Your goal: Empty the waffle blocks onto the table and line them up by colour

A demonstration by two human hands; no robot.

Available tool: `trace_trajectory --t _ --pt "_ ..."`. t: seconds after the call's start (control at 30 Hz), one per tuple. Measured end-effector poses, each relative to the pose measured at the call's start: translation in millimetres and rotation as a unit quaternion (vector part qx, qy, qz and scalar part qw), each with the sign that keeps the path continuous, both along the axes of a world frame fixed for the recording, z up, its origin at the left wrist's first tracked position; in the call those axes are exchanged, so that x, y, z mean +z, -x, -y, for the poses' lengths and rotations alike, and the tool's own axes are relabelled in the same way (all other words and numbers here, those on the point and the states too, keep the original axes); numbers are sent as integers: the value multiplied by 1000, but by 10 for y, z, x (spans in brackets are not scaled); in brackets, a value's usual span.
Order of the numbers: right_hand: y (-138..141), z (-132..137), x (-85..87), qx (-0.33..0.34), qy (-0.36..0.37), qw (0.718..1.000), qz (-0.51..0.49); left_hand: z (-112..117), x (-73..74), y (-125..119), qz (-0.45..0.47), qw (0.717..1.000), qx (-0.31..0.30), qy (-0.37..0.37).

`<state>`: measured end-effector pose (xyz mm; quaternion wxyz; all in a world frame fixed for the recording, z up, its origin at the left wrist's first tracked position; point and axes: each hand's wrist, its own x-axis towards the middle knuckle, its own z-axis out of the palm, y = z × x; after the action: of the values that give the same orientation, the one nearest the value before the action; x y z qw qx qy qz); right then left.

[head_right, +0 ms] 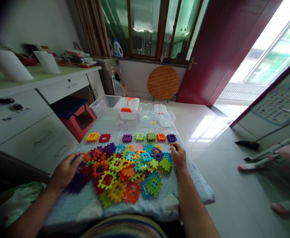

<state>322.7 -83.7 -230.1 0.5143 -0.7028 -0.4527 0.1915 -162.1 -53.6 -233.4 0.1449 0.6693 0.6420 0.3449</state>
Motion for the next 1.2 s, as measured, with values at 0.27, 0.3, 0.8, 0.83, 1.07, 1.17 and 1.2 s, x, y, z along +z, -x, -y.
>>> trace_trajectory --t 0.27,0.3,0.8,0.83,1.07,1.17,1.2 --pt "-46 70 -34 50 17 976 212 -4 -1 -8 -8 1000 1 4" --pt "-38 68 -41 53 17 973 222 -3 1 -9 -9 1000 1 3" --pt "570 218 607 374 -13 890 259 42 72 -75 -12 1000 3 -12" --pt "604 230 626 389 0 883 263 41 70 -74 -12 1000 2 -11" --pt "746 235 565 413 62 855 308 32 56 -63 -25 1000 -7 -4" --pt "784 249 569 417 40 848 326 31 46 -56 -29 1000 -10 -2" --pt "798 260 574 420 31 845 331 29 41 -53 -30 999 -10 -1"
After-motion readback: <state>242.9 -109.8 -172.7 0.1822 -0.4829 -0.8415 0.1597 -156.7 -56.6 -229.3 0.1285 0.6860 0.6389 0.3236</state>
